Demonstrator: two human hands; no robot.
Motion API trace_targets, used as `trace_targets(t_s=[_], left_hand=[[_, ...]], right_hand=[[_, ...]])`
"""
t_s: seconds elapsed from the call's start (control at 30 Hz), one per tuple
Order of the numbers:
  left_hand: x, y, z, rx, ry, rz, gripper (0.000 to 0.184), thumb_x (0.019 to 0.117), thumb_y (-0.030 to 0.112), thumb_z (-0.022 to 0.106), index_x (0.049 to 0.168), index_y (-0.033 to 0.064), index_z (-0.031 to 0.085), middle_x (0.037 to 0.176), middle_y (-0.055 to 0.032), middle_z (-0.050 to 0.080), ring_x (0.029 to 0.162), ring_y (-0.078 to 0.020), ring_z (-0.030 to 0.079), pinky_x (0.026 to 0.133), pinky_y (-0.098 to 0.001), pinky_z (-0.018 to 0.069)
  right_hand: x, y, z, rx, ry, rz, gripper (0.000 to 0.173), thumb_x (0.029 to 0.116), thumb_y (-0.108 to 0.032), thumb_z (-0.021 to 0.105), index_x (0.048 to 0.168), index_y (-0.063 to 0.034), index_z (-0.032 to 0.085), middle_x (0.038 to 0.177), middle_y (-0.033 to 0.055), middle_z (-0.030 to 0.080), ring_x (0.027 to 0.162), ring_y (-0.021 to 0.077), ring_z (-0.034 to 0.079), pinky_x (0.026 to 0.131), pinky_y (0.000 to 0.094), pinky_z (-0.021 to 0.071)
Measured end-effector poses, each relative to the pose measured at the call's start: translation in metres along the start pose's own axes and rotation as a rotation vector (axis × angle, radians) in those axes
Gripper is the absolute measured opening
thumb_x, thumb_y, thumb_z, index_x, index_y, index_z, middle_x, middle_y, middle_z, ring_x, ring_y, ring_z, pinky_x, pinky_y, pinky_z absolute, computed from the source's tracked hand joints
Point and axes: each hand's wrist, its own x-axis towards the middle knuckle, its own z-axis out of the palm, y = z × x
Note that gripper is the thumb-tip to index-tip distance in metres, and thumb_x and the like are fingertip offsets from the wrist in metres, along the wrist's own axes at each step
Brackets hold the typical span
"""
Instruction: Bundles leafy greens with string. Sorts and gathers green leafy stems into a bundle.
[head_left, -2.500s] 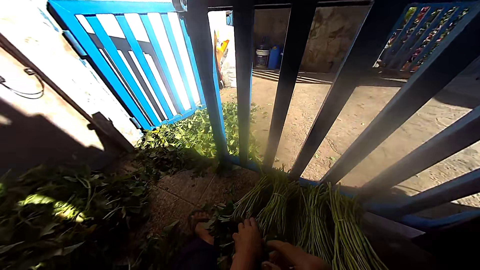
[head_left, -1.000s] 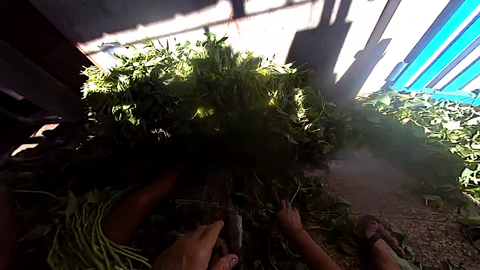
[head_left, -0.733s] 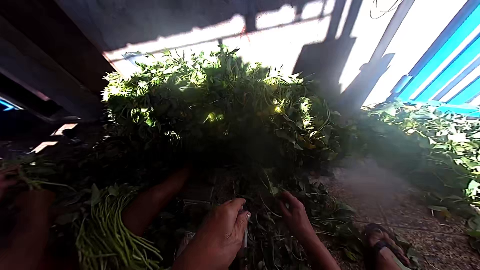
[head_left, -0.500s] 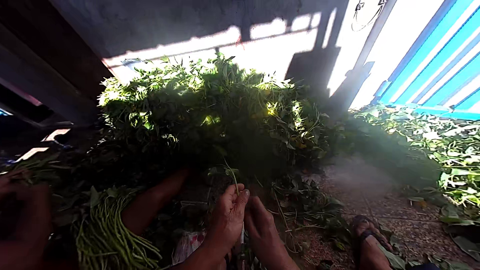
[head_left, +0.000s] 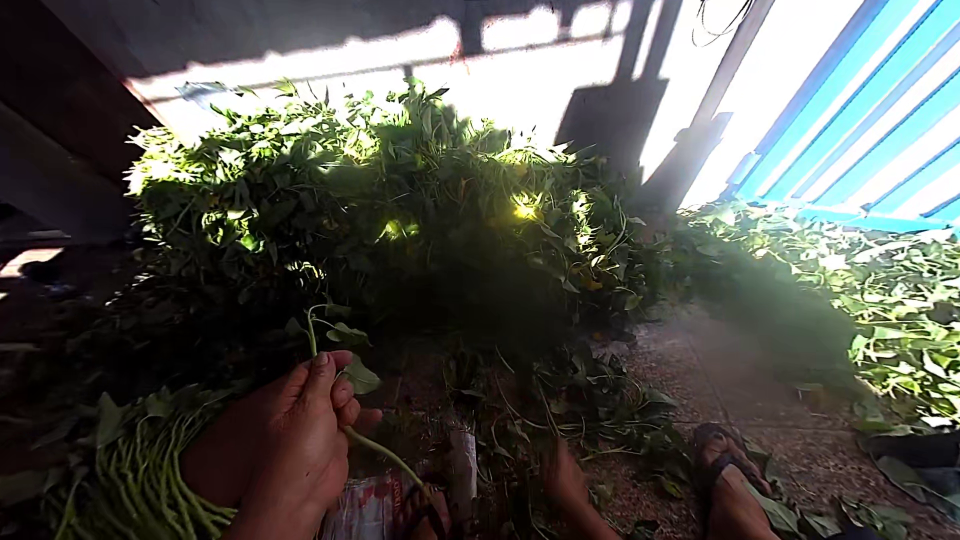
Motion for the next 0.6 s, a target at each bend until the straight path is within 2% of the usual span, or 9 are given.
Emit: trace_targets(t_s=[0.03, 0.07, 0.13, 0.2, 0.3, 0.37, 0.47, 0.53, 0.6], left_hand=[[0.000, 0.000, -0.002, -0.003, -0.037, -0.031, 0.025, 0.1113, 0.030, 0.044, 0.112, 0.0117, 0.061, 0.066, 0.0007, 0.044, 0.046, -0.0113, 0.047, 0.045, -0.0319, 0.0539], [0.000, 0.000, -0.003, -0.004, -0.080, -0.059, 0.024, 0.1113, 0.027, 0.044, 0.111, 0.0102, 0.061, 0.067, 0.0003, 0.046, 0.048, -0.0117, 0.049, 0.046, -0.0329, 0.0554], [0.000, 0.000, -0.004, -0.010, -0.164, -0.102, 0.023, 0.1108, 0.021, 0.044, 0.109, 0.0067, 0.063, 0.067, -0.0007, 0.047, 0.050, -0.0125, 0.051, 0.048, -0.0336, 0.0564], [0.002, 0.000, -0.002, -0.016, -0.225, -0.128, 0.025, 0.1112, 0.019, 0.043, 0.107, 0.0046, 0.063, 0.067, -0.0017, 0.048, 0.050, -0.0131, 0.052, 0.049, -0.0342, 0.0576], [0.001, 0.000, 0.001, -0.027, -0.237, -0.138, 0.027, 0.1111, 0.019, 0.043, 0.103, 0.0037, 0.064, 0.068, -0.0032, 0.051, 0.051, -0.0144, 0.054, 0.051, -0.0356, 0.0586], [0.000, 0.001, 0.003, -0.031, -0.249, -0.154, 0.026, 0.1106, 0.019, 0.045, 0.101, 0.0039, 0.064, 0.069, -0.0036, 0.052, 0.052, -0.0148, 0.055, 0.053, -0.0362, 0.0595], [-0.002, 0.001, 0.005, -0.050, -0.265, -0.180, 0.024, 0.1096, 0.018, 0.048, 0.102, 0.0029, 0.064, 0.071, -0.0053, 0.055, 0.053, -0.0158, 0.058, 0.054, -0.0363, 0.0602], [-0.004, 0.000, 0.005, -0.044, -0.273, -0.186, 0.022, 0.1092, 0.018, 0.049, 0.103, 0.0024, 0.064, 0.073, -0.0069, 0.058, 0.056, -0.0170, 0.061, 0.055, -0.0361, 0.0608], [-0.003, -0.001, 0.003, -0.041, -0.279, -0.200, 0.022, 0.1089, 0.018, 0.050, 0.104, 0.0015, 0.064, 0.075, -0.0093, 0.061, 0.059, -0.0193, 0.064, 0.056, -0.0370, 0.0612]], right_hand=[[0.020, 0.001, -0.004, 0.177, 0.002, 0.067, 0.055, 0.1081, -0.030, 0.044, 0.156, -0.0049, 0.035, 0.129, 0.0244, 0.066, 0.114, 0.0374, 0.068, 0.098, 0.0548, 0.0540], [0.037, 0.000, -0.006, 0.416, -0.005, 0.118, 0.053, 0.1094, -0.026, 0.042, 0.157, -0.0049, 0.031, 0.120, 0.0245, 0.067, 0.099, 0.0349, 0.072, 0.086, 0.0517, 0.0591], [0.054, -0.011, -0.014, 0.839, -0.079, 0.240, 0.049, 0.1118, -0.028, 0.037, 0.157, -0.0118, 0.027, 0.101, 0.0218, 0.068, 0.074, 0.0294, 0.070, 0.065, 0.0448, 0.0580], [0.062, -0.019, -0.022, 0.991, -0.124, 0.347, 0.041, 0.1108, -0.031, 0.039, 0.145, -0.0087, 0.041, 0.094, 0.0195, 0.069, 0.066, 0.0260, 0.067, 0.059, 0.0404, 0.0557], [0.049, -0.028, -0.029, 1.039, -0.086, 0.381, 0.039, 0.1092, -0.034, 0.042, 0.129, -0.0019, 0.051, 0.090, 0.0163, 0.068, 0.066, 0.0234, 0.066, 0.059, 0.0394, 0.0558], [0.007, -0.039, -0.034, 1.109, 0.003, 0.210, 0.036, 0.1097, -0.030, 0.047, 0.125, 0.0013, 0.058, 0.091, 0.0172, 0.070, 0.069, 0.0239, 0.068, 0.061, 0.0398, 0.0568], [-0.063, -0.040, -0.030, 1.132, 0.087, -0.278, 0.017, 0.1000, -0.005, 0.058, 0.114, 0.0047, 0.061, 0.090, 0.0131, 0.068, 0.073, 0.0186, 0.067, 0.063, 0.0341, 0.0584], [-0.095, -0.039, -0.024, 1.035, 0.088, -0.509, 0.029, 0.0940, 0.004, 0.057, 0.123, 0.0057, 0.056, 0.099, 0.0146, 0.073, 0.083, 0.0219, 0.072, 0.073, 0.0379, 0.0619], [-0.116, -0.045, -0.018, 1.003, 0.118, -0.657, 0.045, 0.0942, 0.006, 0.057, 0.135, 0.0090, 0.039, 0.105, 0.0156, 0.073, 0.089, 0.0243, 0.075, 0.079, 0.0412, 0.0646]])
